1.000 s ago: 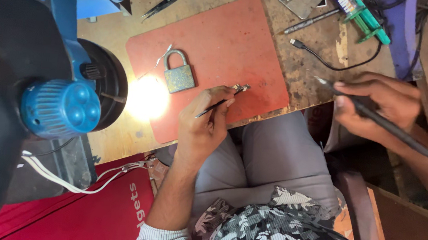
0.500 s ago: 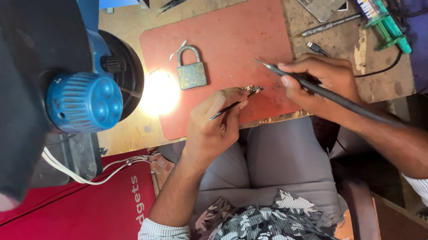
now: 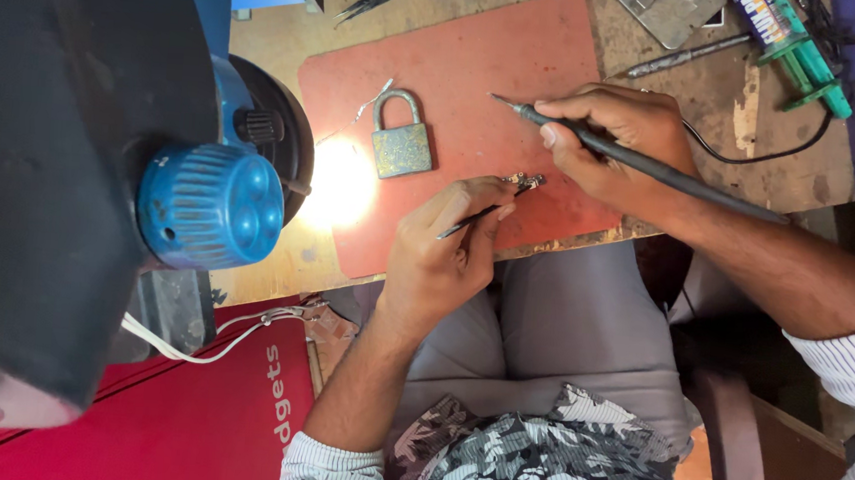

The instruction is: The person uses a soldering iron to apply solder to a small electronic component held in their left hand. They then apply flux from a syringe and continue soldering the component on a red mat.

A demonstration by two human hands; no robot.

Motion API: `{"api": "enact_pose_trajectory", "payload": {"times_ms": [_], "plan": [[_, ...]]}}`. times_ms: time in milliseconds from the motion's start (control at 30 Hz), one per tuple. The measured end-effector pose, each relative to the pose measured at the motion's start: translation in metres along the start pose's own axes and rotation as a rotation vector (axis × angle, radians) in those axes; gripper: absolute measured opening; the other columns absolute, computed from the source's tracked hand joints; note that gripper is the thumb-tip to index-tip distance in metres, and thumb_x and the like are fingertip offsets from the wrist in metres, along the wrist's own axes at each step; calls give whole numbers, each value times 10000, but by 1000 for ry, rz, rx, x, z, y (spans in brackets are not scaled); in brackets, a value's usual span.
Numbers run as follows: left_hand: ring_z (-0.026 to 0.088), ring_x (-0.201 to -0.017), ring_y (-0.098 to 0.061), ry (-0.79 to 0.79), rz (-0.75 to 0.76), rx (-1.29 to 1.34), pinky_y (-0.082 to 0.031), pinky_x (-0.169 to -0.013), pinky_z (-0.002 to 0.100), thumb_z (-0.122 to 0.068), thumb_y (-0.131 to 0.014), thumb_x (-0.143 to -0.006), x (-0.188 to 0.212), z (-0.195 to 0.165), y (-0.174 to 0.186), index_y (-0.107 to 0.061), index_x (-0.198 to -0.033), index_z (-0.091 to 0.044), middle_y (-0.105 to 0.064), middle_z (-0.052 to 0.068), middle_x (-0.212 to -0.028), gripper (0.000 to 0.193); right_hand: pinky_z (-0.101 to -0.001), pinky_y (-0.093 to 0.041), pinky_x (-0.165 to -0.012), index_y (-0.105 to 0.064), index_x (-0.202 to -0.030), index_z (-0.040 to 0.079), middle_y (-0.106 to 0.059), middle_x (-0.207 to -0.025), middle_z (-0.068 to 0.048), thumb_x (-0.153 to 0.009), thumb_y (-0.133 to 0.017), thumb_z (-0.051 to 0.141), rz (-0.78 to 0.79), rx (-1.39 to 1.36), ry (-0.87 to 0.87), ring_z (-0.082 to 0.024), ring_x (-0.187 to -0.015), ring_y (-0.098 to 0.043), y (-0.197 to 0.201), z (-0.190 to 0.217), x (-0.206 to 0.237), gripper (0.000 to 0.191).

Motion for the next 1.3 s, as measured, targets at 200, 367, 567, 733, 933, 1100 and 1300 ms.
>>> {"api": "enact_pose_trajectory", "payload": {"times_ms": [200,367,567,733,933,1100,1300], "plan": [[288,-1007,-759,-1,-2,-5,-612,-851,347,75,-697,-965,0,1,0,-616,-1106,-12,-728,135,-1103,185,-276,-527,-705,-732,-1190,13,-739,-990,-98,-996,-756,61,16,8,1,-147,-812,-687,-2,-1,-1,201],[287,-1012,-763,3,-8,-2,-618,-851,343,75,-697,-969,1,1,0,-620,-1106,-12,-728,135,-1101,180,-254,-512,-661,-737,-1197,17,-739,-960,-81,-987,-761,61,26,-3,-26,-111,-766,-661,-3,-4,1,216],[286,-1016,-762,-1,-11,4,-617,-851,339,81,-697,-966,0,1,-1,-617,-1098,-7,-727,137,-1105,178,-212,-491,-634,-722,-1117,-11,-717,-912,-53,-958,-745,7,-4,-135,-51,-50,-748,-627,19,-5,26,161],[277,-1007,-768,23,-8,18,-621,-838,333,90,-696,-962,0,5,-4,-630,-1096,-7,-730,136,-1099,178,-183,-429,-493,-698,-972,-38,-681,-806,-63,-872,-725,-25,30,-248,-73,-47,-637,-595,26,-10,51,104],[280,-1023,-763,2,-3,-1,-618,-860,339,84,-697,-968,-1,6,-4,-624,-1101,-11,-727,131,-1107,179,-215,-479,-571,-681,-992,-32,-694,-862,-82,-869,-727,-33,22,-177,-46,-62,-677,-627,27,-4,61,131],[278,-1024,-763,21,-2,-2,-617,-862,335,76,-701,-976,-1,8,-4,-627,-1106,-14,-729,127,-1112,175,-225,-466,-553,-688,-984,-39,-695,-826,-85,-843,-751,-40,42,-134,-27,-70,-629,-622,21,0,60,154],[273,-1033,-763,22,-11,11,-620,-871,333,75,-700,-983,1,8,-5,-624,-1108,-18,-727,122,-1113,173,-249,-507,-589,-689,-988,-44,-695,-837,-104,-840,-755,-36,64,-75,46,-113,-701,-667,18,8,58,163]]}}
Point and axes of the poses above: each hand's wrist, its own x-axis away from the middle knuckle, its own y-axis out of the back of the hand, z = x × y, the point moved 9 cm from there along -x, towards the middle knuckle
